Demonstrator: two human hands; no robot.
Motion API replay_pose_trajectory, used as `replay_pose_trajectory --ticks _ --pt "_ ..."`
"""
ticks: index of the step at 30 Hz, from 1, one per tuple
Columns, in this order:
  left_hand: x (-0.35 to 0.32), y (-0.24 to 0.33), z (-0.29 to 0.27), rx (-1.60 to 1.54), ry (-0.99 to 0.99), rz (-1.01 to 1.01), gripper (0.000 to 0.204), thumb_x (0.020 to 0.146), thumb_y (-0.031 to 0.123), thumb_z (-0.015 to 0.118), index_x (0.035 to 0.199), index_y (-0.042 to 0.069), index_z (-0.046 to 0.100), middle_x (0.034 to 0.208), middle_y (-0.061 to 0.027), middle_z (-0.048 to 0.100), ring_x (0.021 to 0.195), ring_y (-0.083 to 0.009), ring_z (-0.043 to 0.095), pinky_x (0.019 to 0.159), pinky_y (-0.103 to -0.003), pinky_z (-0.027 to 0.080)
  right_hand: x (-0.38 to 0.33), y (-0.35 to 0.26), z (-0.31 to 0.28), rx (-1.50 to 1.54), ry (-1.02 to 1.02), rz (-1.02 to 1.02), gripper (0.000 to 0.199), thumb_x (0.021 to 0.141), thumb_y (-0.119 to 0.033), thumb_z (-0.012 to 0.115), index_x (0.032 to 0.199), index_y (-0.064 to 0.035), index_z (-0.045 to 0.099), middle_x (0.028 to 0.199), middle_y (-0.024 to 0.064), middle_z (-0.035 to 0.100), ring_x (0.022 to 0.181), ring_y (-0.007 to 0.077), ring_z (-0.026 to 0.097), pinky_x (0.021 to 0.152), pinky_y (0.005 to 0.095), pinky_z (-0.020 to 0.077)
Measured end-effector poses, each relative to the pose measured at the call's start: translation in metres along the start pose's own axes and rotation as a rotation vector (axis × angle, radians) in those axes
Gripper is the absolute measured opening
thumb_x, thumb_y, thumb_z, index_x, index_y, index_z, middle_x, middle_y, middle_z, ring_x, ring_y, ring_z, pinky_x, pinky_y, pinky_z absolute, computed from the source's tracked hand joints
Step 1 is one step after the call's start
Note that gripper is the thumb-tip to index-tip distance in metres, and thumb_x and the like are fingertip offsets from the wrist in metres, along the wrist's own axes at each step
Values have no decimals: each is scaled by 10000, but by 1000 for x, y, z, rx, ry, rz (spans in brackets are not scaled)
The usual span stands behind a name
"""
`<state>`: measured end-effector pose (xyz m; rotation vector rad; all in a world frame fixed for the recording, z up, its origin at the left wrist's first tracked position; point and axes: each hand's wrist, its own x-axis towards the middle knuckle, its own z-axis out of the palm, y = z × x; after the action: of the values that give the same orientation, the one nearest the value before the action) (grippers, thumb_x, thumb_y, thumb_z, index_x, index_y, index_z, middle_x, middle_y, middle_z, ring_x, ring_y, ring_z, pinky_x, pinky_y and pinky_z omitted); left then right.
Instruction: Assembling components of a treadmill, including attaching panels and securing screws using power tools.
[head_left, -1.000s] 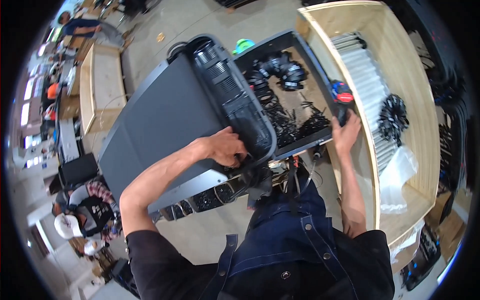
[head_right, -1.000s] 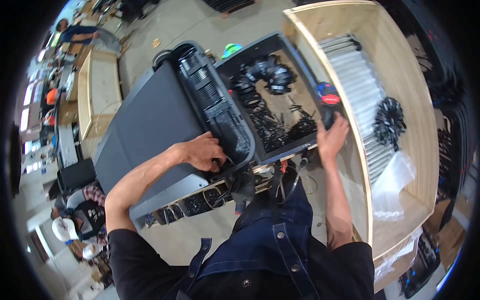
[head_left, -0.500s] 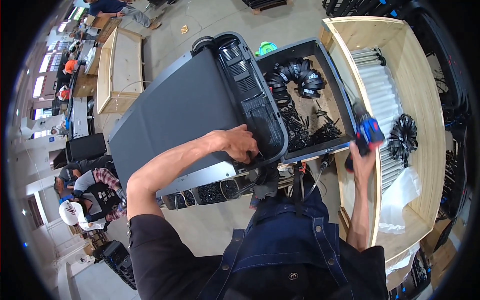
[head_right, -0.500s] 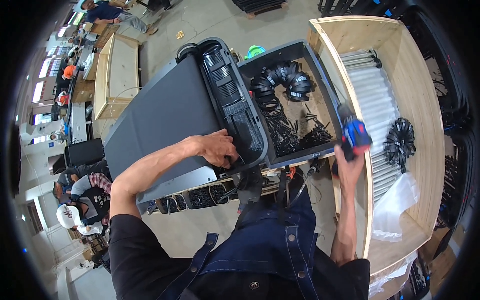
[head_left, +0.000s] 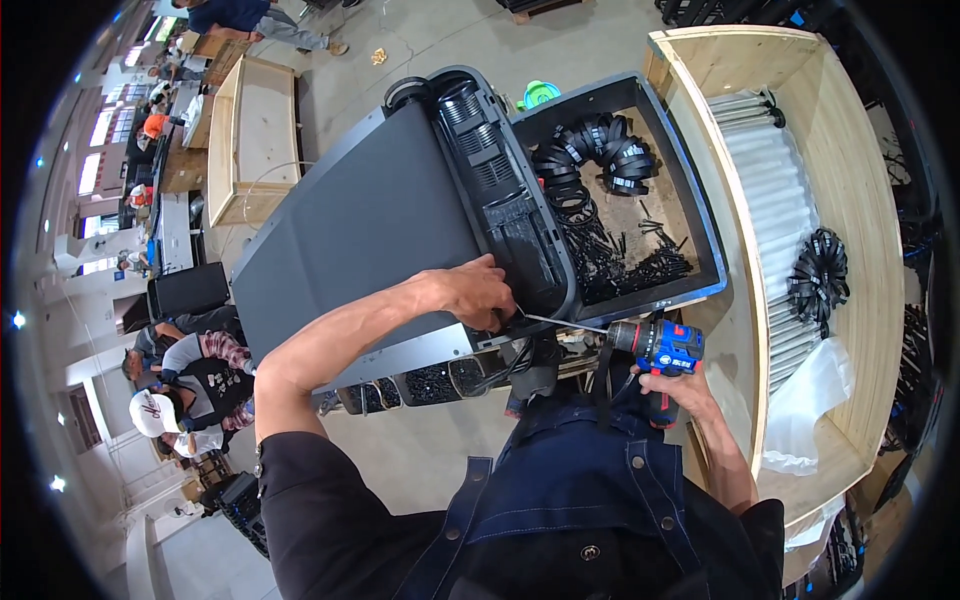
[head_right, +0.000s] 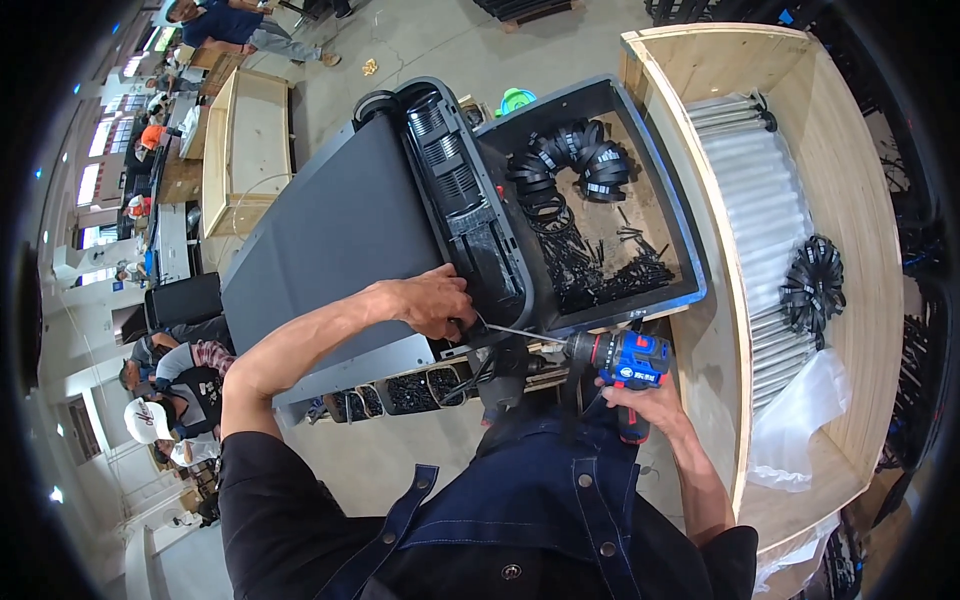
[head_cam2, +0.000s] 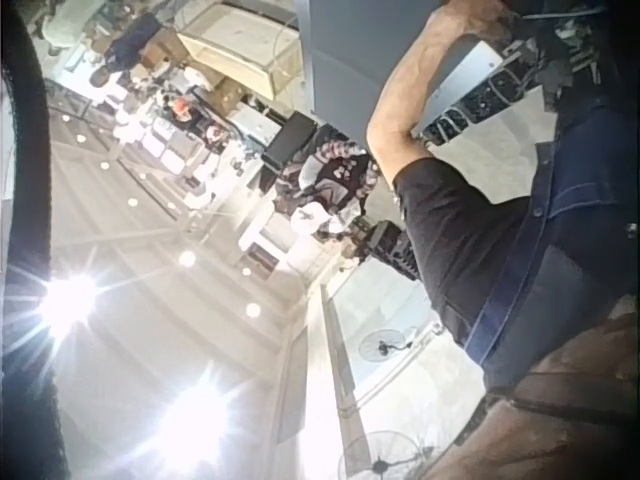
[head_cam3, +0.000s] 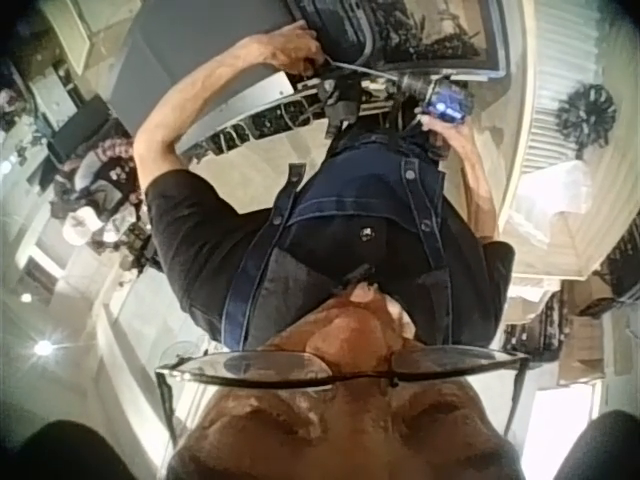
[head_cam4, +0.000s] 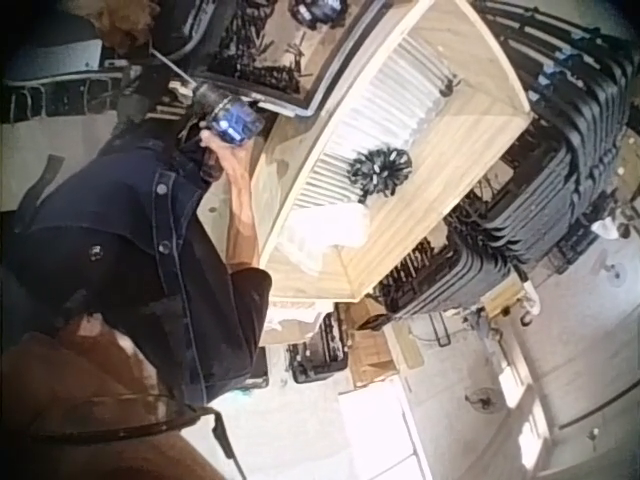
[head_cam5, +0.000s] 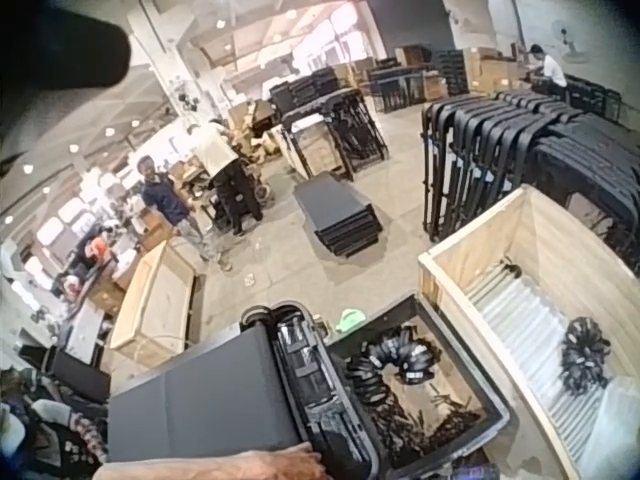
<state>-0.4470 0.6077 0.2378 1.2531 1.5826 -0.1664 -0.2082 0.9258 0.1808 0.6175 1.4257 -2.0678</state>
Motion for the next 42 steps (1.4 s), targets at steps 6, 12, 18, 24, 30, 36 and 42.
replay_pose_trajectory --ticks 6,12,18,24,30,36,42 --pt "1 -1 1 -2 25 3 212 886 310 682 986 129 727 956 -52 673 1082 -244 537 976 -427 332 5 -4 -7 -1 -32 31 480 777 8 801 1226 -27 634 961 125 747 765 166 708 637 305 597" --pt "2 -2 4 21 -7 -7 217 876 306 690 1001 131 725 964 -50 671 1084 -245 537 975 -432 331 19 -25 -14 -46 -72 94 412 755 9 798 1144 -25 667 905 102 739 725 161 696 629 301 588" --pt "4 -7 9 35 74 30 188 844 279 690 952 135 745 904 -62 693 1066 -256 553 958 -427 331 45 -40 -32 -227 -115 149 268 699 -48 808 939 -51 688 791 55 700 645 145 662 608 312 553" --pt "1 -9 13 22 87 49 202 839 277 688 960 122 734 904 -72 693 1070 -266 547 948 -433 333 48 -64 -20 -277 -187 145 275 675 -56 805 917 -58 676 764 41 671 653 144 650 625 311 546" --pt "3 -8 6 -31 51 33 245 847 294 707 991 96 721 932 -77 699 1086 -275 555 982 -434 347 50 -77 -17 -261 -176 184 287 674 -71 815 925 -52 677 784 39 671 654 145 644 617 306 540" --pt "1 -7 -1 -71 17 -2 420 819 319 771 1108 41 646 952 -101 669 1061 -275 557 1012 -429 344 61 -83 -15 -258 -195 229 304 675 -69 809 948 -43 677 768 45 668 615 146 640 577 302 533" --pt "-26 3 -2 -719 477 -41 469 938 342 691 1252 5 600 1155 -200 692 1101 -373 649 938 -455 512 70 -88 -13 -243 -227 292 310 679 -92 805 957 -44 678 755 52 668 580 153 634 546 299 524"
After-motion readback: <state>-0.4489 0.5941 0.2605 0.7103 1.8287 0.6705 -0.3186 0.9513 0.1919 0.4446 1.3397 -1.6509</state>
